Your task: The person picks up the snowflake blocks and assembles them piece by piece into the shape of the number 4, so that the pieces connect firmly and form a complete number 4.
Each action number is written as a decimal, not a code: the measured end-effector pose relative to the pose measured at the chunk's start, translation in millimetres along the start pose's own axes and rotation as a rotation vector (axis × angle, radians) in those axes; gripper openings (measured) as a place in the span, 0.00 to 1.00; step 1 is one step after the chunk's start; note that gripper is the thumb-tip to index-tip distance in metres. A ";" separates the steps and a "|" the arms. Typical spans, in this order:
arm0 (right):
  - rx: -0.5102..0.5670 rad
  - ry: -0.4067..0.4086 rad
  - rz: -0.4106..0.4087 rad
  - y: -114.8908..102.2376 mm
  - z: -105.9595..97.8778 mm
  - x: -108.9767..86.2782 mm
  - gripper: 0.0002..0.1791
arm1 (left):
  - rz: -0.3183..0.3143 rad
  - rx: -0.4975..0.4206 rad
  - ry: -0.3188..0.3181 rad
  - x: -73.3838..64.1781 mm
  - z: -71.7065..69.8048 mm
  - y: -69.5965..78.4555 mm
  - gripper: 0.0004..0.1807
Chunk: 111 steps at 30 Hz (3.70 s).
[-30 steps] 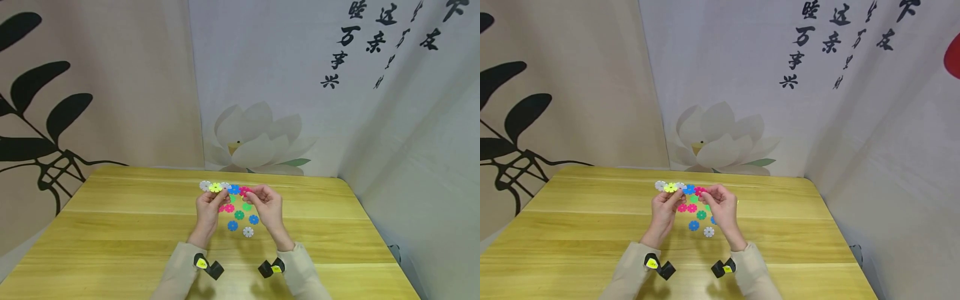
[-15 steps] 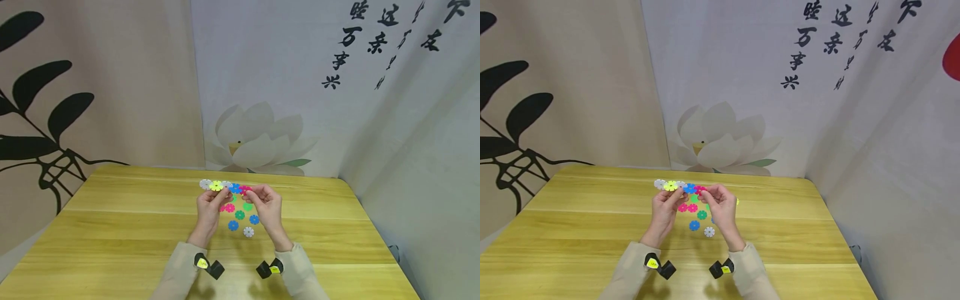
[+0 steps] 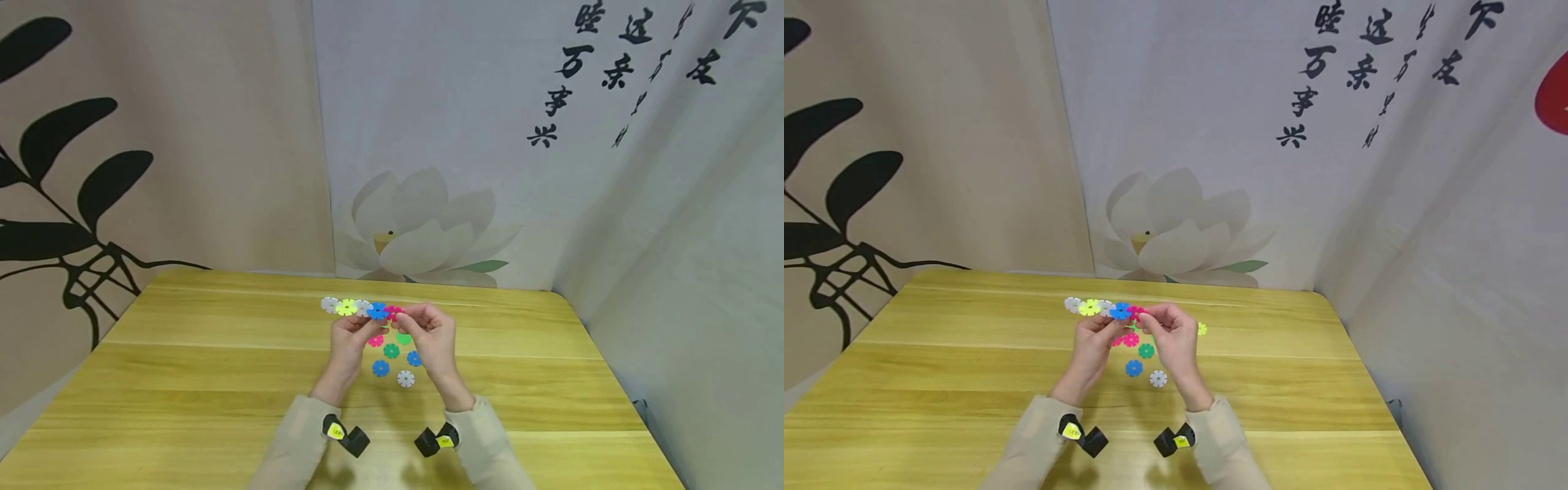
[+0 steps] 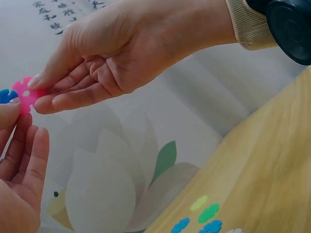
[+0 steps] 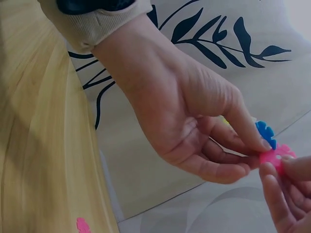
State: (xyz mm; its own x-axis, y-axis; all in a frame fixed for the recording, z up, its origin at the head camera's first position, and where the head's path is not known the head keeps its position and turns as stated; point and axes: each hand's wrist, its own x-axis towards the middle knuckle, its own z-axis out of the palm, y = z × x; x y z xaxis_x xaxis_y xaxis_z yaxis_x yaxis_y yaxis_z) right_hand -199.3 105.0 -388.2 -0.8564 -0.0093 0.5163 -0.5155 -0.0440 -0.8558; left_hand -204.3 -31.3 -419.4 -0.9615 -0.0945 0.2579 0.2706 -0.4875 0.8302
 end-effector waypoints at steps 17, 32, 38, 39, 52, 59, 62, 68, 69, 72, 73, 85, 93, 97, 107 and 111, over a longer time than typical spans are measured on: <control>-0.104 0.012 0.118 8.1 -1.7 -2.6 0.08 | 0.038 0.004 0.050 0.1 -3.6 0.8 0.18; -0.422 -0.016 0.413 76.6 -57.7 -14.2 0.09 | 0.059 0.002 0.029 -3.1 -17.0 6.1 0.07; -0.567 -0.051 0.468 99.6 -71.6 -19.9 0.11 | 0.054 0.006 0.028 -2.9 -17.5 6.6 0.13; -0.586 -0.059 0.476 102.7 -73.4 -20.7 0.12 | 0.052 0.006 0.032 -2.8 -17.5 6.6 0.13; -0.730 -0.222 0.433 111.7 -80.0 -22.6 0.14 | 0.035 0.030 0.051 -3.3 -17.2 8.8 0.15; -0.802 -0.277 0.490 106.5 -77.8 -15.2 0.12 | 0.037 0.051 0.056 -4.0 -16.0 11.2 0.13; -0.820 -0.275 0.502 106.0 -79.2 -15.1 0.14 | 0.037 0.049 0.055 -4.3 -15.5 11.5 0.14; -0.720 -0.166 0.462 108.1 -83.6 -22.3 0.11 | 0.053 0.037 0.055 -6.2 -13.7 11.1 0.14; -0.690 -0.141 0.464 106.4 -83.3 -23.6 0.09 | 0.055 0.036 0.055 -6.6 -13.5 11.0 0.13; -0.587 -0.066 0.499 96.3 -81.2 -27.2 0.05 | 0.058 0.031 0.060 -8.0 -13.2 10.3 0.11; -0.553 -0.046 0.510 91.7 -79.9 -28.0 0.05 | 0.057 0.029 0.061 -8.4 -13.1 10.1 0.10; -0.235 0.024 0.544 34.0 -58.5 -24.7 0.06 | 0.036 0.022 0.063 -14.0 -11.1 6.3 0.15; -0.011 -0.108 0.456 12.4 -45.9 -22.6 0.10 | 0.034 0.018 0.060 -17.6 -9.6 4.2 0.18; -0.003 -0.069 0.550 -8.8 -31.7 -20.5 0.07 | 0.035 0.026 0.067 -19.7 -8.7 2.8 0.18; 0.155 -0.080 0.608 -23.2 -18.7 -19.4 0.13 | 0.023 0.047 0.078 -23.8 -7.1 2.1 0.16; 0.192 -0.070 0.631 -22.2 -17.8 -18.5 0.13 | 0.023 0.068 0.061 -22.9 -8.9 1.6 0.05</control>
State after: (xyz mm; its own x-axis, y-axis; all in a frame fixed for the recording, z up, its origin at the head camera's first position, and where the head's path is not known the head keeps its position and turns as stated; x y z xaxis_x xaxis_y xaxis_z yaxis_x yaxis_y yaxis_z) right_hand -172.5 123.9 -379.4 -0.9848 -0.1565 -0.0753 0.1042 -0.1857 -0.9771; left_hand -182.3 -37.7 -428.4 -0.9556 -0.1591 0.2481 0.2931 -0.4246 0.8566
